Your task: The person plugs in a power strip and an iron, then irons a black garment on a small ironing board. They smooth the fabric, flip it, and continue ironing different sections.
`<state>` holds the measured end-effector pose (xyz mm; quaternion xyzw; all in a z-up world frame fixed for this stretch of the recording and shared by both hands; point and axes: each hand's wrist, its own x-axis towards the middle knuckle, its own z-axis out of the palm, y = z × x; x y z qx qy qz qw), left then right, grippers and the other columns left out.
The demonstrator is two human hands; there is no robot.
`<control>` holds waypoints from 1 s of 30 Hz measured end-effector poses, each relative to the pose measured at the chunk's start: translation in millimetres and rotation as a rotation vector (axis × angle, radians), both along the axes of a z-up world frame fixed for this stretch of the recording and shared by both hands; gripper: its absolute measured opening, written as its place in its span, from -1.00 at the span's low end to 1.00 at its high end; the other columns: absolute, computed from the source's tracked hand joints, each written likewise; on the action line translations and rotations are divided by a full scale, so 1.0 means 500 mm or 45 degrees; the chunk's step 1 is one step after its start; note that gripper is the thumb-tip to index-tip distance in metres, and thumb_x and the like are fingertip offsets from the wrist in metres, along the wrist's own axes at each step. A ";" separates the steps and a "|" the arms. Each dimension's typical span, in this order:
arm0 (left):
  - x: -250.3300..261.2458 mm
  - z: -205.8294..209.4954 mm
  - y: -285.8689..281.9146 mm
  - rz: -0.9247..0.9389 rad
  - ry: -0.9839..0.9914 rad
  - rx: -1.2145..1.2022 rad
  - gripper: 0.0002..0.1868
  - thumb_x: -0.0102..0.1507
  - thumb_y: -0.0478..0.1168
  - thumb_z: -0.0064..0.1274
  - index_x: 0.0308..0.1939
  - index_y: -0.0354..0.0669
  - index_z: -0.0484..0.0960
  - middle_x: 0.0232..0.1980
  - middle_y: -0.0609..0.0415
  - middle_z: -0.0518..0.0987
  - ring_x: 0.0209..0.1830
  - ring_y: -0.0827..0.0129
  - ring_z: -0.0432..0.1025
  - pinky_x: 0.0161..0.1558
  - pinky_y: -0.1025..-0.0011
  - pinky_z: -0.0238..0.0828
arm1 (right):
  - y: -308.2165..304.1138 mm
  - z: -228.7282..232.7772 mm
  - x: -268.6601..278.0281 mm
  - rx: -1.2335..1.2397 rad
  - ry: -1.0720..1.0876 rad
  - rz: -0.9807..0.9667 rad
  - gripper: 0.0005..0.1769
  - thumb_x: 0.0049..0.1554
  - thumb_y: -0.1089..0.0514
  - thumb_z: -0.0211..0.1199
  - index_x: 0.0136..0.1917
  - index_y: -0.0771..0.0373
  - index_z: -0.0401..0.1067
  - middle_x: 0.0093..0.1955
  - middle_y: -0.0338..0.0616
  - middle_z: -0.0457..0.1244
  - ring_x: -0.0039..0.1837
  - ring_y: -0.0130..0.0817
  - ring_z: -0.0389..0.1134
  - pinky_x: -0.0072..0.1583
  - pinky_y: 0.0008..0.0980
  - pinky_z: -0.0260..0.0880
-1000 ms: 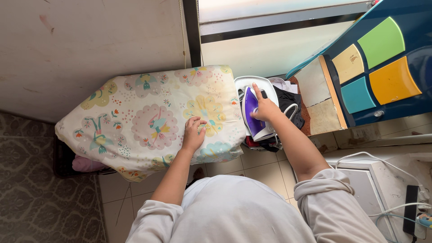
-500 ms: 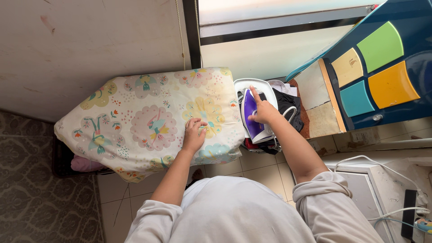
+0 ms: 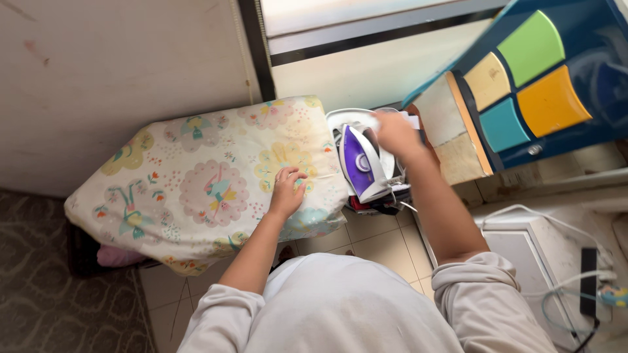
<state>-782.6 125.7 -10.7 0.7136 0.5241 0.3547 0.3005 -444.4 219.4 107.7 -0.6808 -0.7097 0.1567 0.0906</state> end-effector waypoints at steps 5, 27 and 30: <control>0.152 -0.006 0.062 -0.234 -0.315 -0.228 -0.78 0.29 -0.20 0.10 -0.01 -0.15 0.63 0.02 -0.02 0.60 -0.02 0.15 0.54 0.05 0.30 0.48 | -0.058 -0.083 0.216 -0.051 0.481 -0.117 -0.33 -0.14 0.40 0.25 0.29 0.24 0.38 0.12 -0.02 0.34 0.20 -0.12 0.37 0.18 -0.28 0.35; 0.410 -0.075 0.206 -0.105 -0.286 -0.398 -0.44 0.14 0.07 0.27 -0.07 -0.39 0.57 -0.22 -0.18 0.68 -0.23 0.10 0.60 -0.13 0.26 0.49 | -0.476 -0.247 0.008 -0.378 1.248 -0.445 -0.84 0.10 0.28 0.36 -0.02 0.29 0.64 -0.05 -0.24 0.43 0.02 -0.46 0.45 0.10 -0.42 0.47; 0.418 -0.076 0.208 -0.056 -0.335 -0.419 -0.47 0.17 0.06 0.25 -0.09 -0.39 0.57 -0.22 -0.17 0.68 -0.22 0.11 0.59 -0.12 0.26 0.48 | -0.436 -0.267 0.043 -0.450 1.164 -0.355 -0.80 0.08 0.28 0.39 0.01 0.27 0.65 -0.02 -0.24 0.43 0.03 -0.48 0.44 0.11 -0.43 0.48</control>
